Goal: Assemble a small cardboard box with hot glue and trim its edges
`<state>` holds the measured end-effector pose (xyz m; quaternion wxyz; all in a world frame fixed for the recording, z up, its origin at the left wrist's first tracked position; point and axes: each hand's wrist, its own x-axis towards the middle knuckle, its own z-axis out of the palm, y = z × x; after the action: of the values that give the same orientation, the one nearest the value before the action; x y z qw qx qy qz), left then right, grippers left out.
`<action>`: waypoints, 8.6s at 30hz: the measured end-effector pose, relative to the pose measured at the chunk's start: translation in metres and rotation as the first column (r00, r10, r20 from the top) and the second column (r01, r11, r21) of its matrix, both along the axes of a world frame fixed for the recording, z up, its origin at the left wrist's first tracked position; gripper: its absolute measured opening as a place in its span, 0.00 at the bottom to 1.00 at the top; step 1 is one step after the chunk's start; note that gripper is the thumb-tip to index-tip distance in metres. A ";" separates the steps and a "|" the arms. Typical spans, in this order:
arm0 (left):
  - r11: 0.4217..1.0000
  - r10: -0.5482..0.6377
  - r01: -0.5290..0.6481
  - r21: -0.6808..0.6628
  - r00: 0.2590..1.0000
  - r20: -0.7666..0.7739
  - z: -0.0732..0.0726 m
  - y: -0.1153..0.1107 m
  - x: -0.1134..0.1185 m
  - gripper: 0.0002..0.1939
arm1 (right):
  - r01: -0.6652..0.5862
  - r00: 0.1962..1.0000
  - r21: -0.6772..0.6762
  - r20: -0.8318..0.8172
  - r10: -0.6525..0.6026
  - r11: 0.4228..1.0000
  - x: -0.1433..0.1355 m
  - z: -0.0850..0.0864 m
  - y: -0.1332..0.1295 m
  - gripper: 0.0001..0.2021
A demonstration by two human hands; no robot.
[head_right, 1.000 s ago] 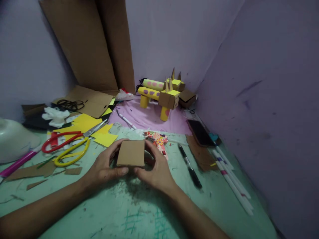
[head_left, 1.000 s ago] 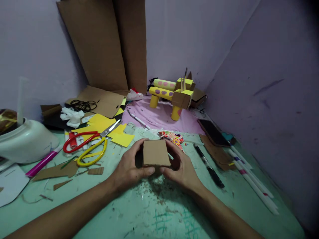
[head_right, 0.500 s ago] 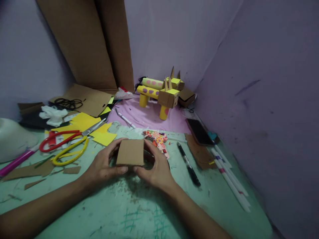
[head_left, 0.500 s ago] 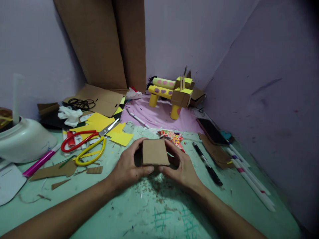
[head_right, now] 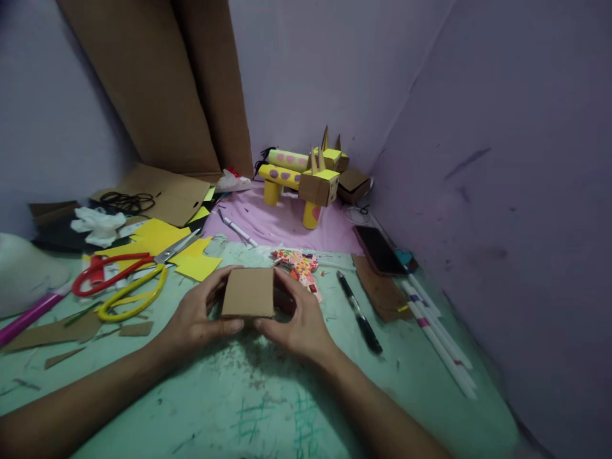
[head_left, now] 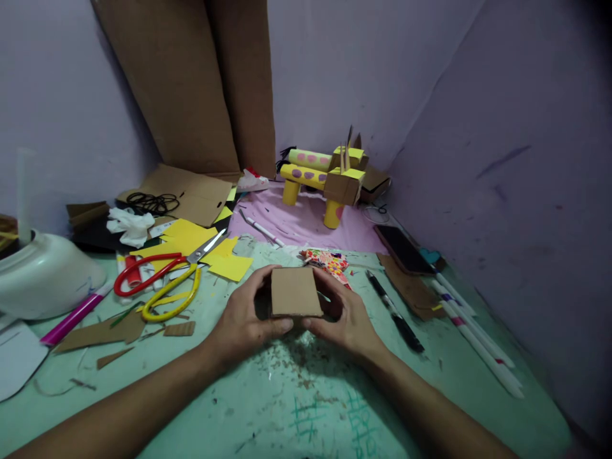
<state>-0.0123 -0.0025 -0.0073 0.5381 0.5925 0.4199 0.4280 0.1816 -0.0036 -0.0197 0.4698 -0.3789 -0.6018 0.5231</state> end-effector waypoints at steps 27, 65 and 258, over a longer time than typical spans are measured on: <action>1.000 0.003 -0.003 0.022 1.000 0.003 0.000 0.000 -0.001 0.40 | 0.017 1.000 -0.035 0.015 -0.017 0.999 0.000 0.000 0.000 0.37; 0.999 0.015 -0.014 0.043 1.000 -0.016 0.000 0.002 -0.001 0.40 | 0.006 1.000 0.001 -0.026 -0.006 1.000 -0.001 0.003 0.001 0.34; 0.989 0.025 -0.003 -0.147 0.989 0.146 0.008 -0.005 0.004 0.38 | 0.021 0.993 -0.223 -0.112 -0.047 0.975 -0.009 0.018 -0.005 0.17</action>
<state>-0.0080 -0.0073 0.0006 0.6067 0.5152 0.4133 0.4423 0.1723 -0.0084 -0.0018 0.4679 -0.4079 -0.5049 0.5999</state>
